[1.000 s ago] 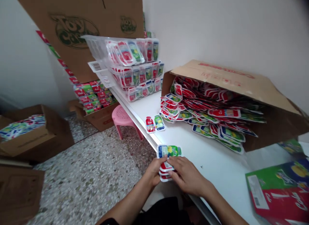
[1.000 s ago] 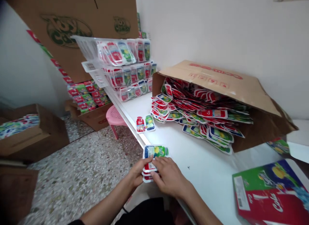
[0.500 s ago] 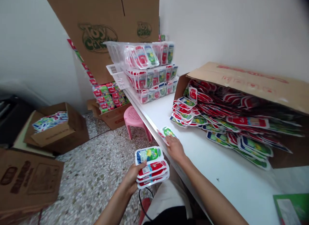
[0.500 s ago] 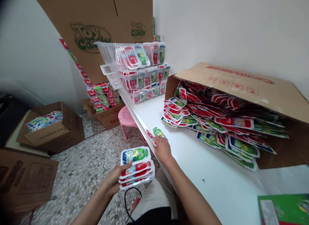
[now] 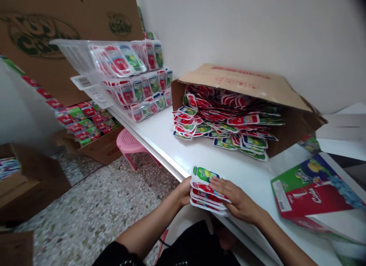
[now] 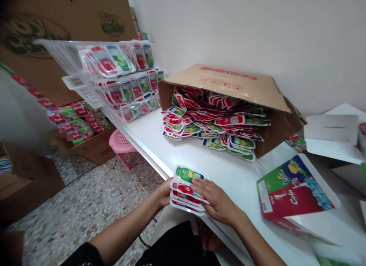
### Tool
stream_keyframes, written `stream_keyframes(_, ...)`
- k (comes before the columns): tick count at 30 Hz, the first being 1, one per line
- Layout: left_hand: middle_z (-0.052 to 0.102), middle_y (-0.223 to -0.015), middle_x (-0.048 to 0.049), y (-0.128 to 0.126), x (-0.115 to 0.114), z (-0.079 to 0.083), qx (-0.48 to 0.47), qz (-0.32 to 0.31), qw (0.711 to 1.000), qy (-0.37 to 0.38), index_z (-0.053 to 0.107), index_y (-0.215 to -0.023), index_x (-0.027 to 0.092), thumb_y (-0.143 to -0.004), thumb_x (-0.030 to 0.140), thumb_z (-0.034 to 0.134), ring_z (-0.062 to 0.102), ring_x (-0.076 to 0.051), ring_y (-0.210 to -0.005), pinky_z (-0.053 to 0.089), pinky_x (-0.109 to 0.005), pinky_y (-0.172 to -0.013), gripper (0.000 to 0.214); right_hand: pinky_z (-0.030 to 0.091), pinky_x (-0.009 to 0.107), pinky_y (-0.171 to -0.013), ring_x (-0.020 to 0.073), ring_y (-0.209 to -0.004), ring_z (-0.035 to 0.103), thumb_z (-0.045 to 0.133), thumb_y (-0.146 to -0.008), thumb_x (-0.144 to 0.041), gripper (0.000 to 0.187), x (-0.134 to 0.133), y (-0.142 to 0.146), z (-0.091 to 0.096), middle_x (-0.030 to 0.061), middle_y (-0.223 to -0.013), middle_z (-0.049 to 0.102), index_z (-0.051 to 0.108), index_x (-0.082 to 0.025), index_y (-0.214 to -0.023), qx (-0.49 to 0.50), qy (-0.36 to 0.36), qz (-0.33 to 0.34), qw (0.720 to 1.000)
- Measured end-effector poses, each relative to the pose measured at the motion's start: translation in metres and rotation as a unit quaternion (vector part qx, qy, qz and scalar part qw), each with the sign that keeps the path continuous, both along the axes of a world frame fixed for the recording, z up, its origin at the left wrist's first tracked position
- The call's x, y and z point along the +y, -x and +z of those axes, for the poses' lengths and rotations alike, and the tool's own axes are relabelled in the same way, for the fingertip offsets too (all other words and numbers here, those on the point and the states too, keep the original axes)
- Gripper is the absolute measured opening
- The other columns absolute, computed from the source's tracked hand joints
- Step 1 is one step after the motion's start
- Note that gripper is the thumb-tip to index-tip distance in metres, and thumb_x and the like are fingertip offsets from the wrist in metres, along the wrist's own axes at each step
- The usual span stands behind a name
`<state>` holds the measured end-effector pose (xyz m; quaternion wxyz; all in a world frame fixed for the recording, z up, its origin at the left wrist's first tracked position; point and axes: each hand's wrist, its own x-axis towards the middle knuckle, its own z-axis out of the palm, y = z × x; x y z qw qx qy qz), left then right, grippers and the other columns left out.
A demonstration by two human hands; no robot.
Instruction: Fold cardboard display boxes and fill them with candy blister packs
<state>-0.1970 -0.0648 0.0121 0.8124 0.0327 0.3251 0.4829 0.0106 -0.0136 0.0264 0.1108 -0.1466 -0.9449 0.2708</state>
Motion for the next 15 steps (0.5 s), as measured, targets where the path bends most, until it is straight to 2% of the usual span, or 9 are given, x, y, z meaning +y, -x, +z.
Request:
stream_keyframes(3,0.072,-0.092,-0.017,-0.008,0.003,0.003,-0.027,-0.017,0.999,-0.008,0.065,-0.102,0.003,-0.081,0.03,0.059,0.068,-0.03,-0.093,0.05,-0.039,-0.088,0.034,0.031,0.042,-0.11,0.0202,-0.137,0.03,0.041,-0.092,-0.025,0.054,0.001,-0.01,-0.001,0.0088,-0.147,0.038,0.032,-0.023,-0.144,-0.002,0.0,-0.002,1.0)
stream_keyframes(7,0.072,-0.093,-0.0193,-0.007,0.007,0.011,-0.07,-0.013,0.997,-0.023,0.064,-0.101,0.003,-0.081,0.06,0.053,0.067,-0.033,-0.096,0.05,-0.041,-0.087,0.061,0.029,0.043,-0.112,0.0211,-0.139,0.027,0.043,-0.092,-0.033,0.055,0.002,-0.011,0.001,0.0109,-0.147,0.037,0.031,-0.019,-0.145,0.003,-0.001,-0.005,1.0)
stream_keyframes(9,0.072,-0.092,-0.0183,-0.004,0.009,0.014,-0.044,-0.029,0.998,-0.014,0.064,-0.103,0.004,-0.081,0.053,0.059,0.068,-0.031,-0.094,0.051,-0.039,-0.085,0.054,0.028,0.045,-0.112,0.0224,-0.139,0.027,0.045,-0.092,-0.04,0.058,0.002,-0.009,0.004,0.0117,-0.147,0.038,0.032,-0.019,-0.144,0.017,0.001,-0.007,1.0)
stream_keyframes(12,0.073,-0.087,-0.0165,-0.002,0.011,0.014,0.038,-0.041,0.998,0.001,0.064,-0.104,0.004,-0.075,0.021,0.07,0.071,-0.028,-0.083,0.052,-0.035,-0.082,0.034,0.029,0.046,-0.111,0.0232,-0.136,0.032,0.039,-0.093,-0.046,0.052,0.008,-0.007,0.013,0.0096,-0.143,0.043,0.041,-0.022,-0.14,0.036,0.039,-0.012,0.999)
stream_keyframes(15,0.073,-0.088,-0.0163,-0.004,0.015,0.016,0.079,-0.01,0.997,-0.023,0.064,-0.104,0.004,-0.069,0.01,0.073,0.071,-0.027,-0.079,0.054,-0.035,-0.08,0.037,0.043,0.039,-0.1,0.0212,-0.119,0.054,0.037,-0.095,-0.042,0.038,0.03,-0.004,0.027,0.0056,-0.123,0.063,0.06,-0.026,-0.121,0.065,0.103,-0.091,0.988)
